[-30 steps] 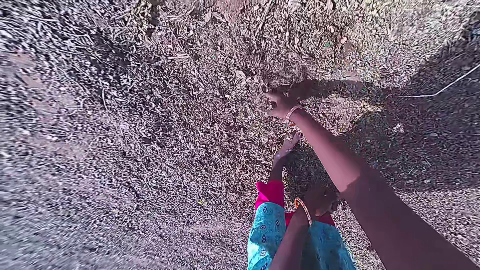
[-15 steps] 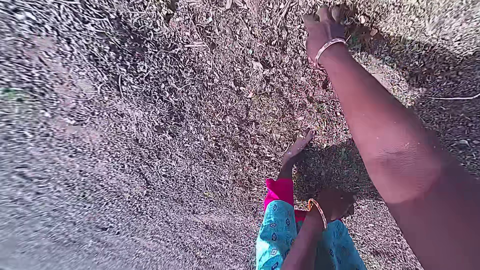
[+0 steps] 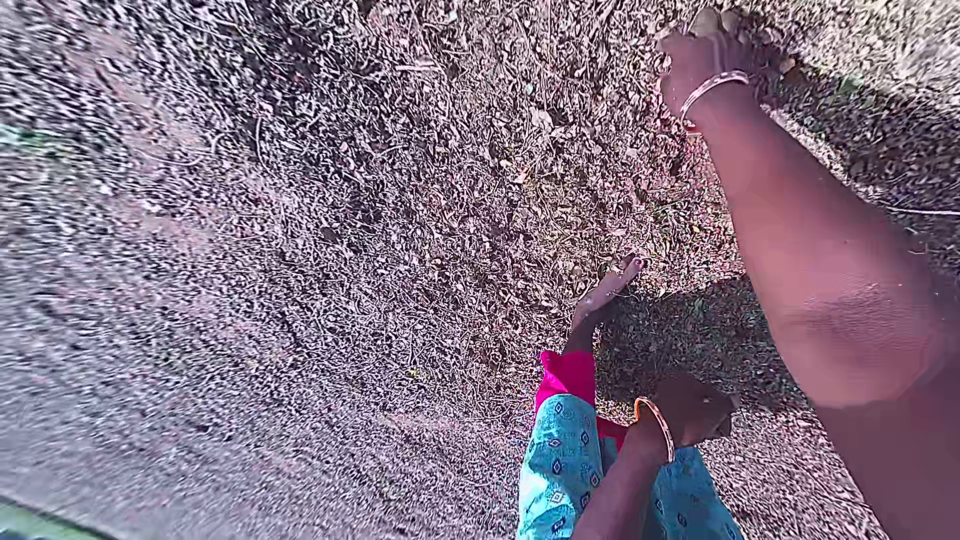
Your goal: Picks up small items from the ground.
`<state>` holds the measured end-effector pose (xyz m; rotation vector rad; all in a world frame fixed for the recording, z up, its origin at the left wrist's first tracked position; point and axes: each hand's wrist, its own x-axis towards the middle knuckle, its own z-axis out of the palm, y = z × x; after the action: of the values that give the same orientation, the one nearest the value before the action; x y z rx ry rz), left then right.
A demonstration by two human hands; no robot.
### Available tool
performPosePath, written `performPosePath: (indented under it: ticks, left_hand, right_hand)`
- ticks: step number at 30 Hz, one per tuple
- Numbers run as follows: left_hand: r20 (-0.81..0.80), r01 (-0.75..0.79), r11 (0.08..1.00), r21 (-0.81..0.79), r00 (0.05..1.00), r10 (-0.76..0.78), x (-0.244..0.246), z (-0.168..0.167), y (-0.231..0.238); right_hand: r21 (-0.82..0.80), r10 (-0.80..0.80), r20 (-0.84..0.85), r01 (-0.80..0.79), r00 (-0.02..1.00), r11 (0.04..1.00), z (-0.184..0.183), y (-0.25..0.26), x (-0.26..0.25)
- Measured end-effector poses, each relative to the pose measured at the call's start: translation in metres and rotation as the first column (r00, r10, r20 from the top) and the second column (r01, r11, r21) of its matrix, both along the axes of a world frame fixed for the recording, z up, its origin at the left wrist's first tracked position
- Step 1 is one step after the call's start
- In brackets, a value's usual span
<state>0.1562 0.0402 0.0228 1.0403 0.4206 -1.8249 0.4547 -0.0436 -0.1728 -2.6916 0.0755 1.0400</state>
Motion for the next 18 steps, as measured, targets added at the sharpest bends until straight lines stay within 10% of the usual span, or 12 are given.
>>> performPosePath:
  ticks: [9,15,18]
  left_hand:
    - [0.026,0.094,0.996,0.003,0.995,-0.094,0.008,0.003,0.006]
    - [0.025,0.105,0.994,0.009,0.994,-0.105,0.007,0.000,0.003]
    - [0.016,0.065,0.997,0.028,0.998,-0.065,0.004,-0.002,0.003]
  right_hand:
    - [0.086,-0.302,0.013,0.300,0.953,0.950,0.000,-0.028,-0.051]
    - [0.381,-0.800,-0.214,0.802,0.561,0.460,0.012,-0.068,-0.110]
    - [0.416,-0.827,-0.205,0.811,0.523,0.410,0.023,-0.097,-0.148]
